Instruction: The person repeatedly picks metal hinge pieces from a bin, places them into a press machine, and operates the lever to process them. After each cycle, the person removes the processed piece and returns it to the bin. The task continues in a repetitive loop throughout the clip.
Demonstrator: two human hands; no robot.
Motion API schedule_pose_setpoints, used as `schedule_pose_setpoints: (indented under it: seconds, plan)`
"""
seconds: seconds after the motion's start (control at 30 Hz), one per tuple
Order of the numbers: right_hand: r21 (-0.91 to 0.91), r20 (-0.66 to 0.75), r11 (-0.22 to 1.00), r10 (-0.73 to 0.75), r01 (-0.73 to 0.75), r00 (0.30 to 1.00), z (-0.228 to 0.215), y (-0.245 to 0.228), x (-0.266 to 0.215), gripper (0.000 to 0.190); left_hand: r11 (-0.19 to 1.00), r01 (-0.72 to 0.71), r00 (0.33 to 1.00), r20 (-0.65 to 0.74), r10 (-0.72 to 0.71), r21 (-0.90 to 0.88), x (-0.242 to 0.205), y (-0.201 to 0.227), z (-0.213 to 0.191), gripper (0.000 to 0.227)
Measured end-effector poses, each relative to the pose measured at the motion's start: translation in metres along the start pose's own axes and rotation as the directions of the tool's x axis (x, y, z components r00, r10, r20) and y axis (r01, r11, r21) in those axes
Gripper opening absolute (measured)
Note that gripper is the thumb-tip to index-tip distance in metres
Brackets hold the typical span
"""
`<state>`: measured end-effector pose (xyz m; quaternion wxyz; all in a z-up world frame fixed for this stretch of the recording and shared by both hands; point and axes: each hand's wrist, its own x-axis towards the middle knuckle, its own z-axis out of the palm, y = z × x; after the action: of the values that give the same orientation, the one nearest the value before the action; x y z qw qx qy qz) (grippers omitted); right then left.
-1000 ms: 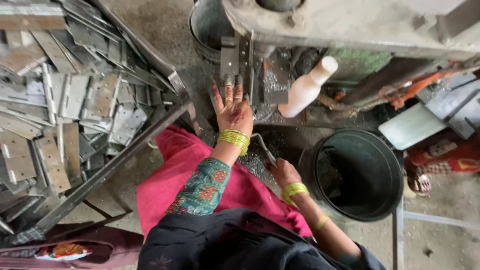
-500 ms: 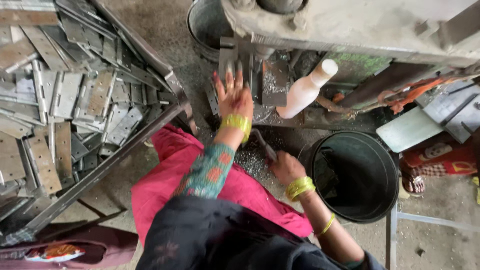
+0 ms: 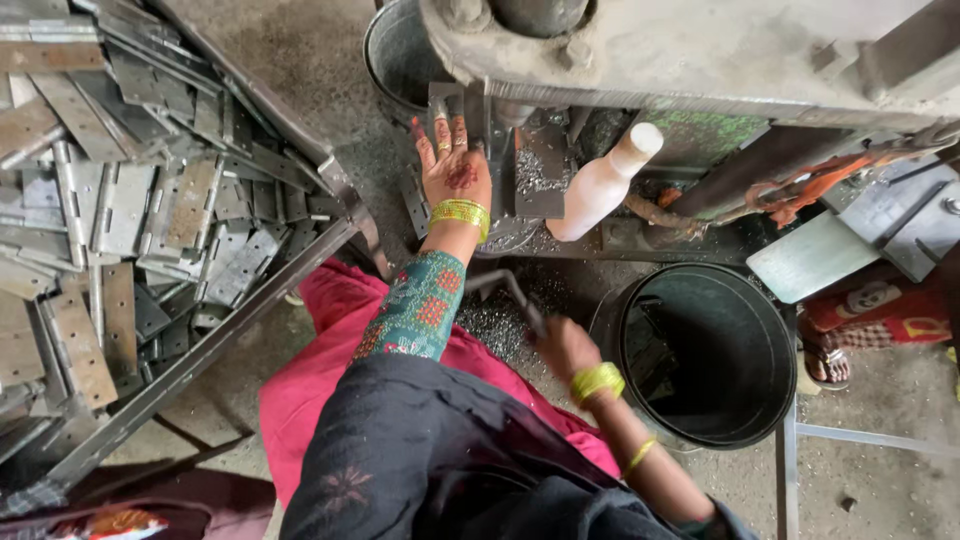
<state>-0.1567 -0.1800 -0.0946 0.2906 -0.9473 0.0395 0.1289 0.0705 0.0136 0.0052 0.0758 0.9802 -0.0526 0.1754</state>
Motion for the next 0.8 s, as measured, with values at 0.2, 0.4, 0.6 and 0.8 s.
schedule_pose_setpoints:
  seconds: [0.2,0.4,0.6,0.8]
  plan:
    - [0.007,-0.187,0.987,-0.155,0.159,0.97,0.016,0.002,-0.017,0.043,0.98,-0.006,0.984,0.174,-0.029,0.197,-0.005,0.005,0.02,0.037]
    - [0.164,-0.021,0.986,0.033,-0.029,0.999,0.011,0.003,-0.006,0.033,0.999,-0.004,1.0,-0.01,0.005,0.034,0.013,-0.008,0.022,0.042]
    - [0.106,0.068,0.987,0.117,-0.124,0.991,-0.002,-0.002,-0.017,0.041,0.995,-0.023,1.0,0.007,0.022,0.099,0.008,0.002,0.027,0.041]
    - [0.078,-0.087,0.996,-0.023,0.03,0.996,-0.004,-0.009,-0.009,0.037,0.999,-0.018,0.999,-0.036,0.019,0.035,-0.001,-0.002,0.016,0.037]
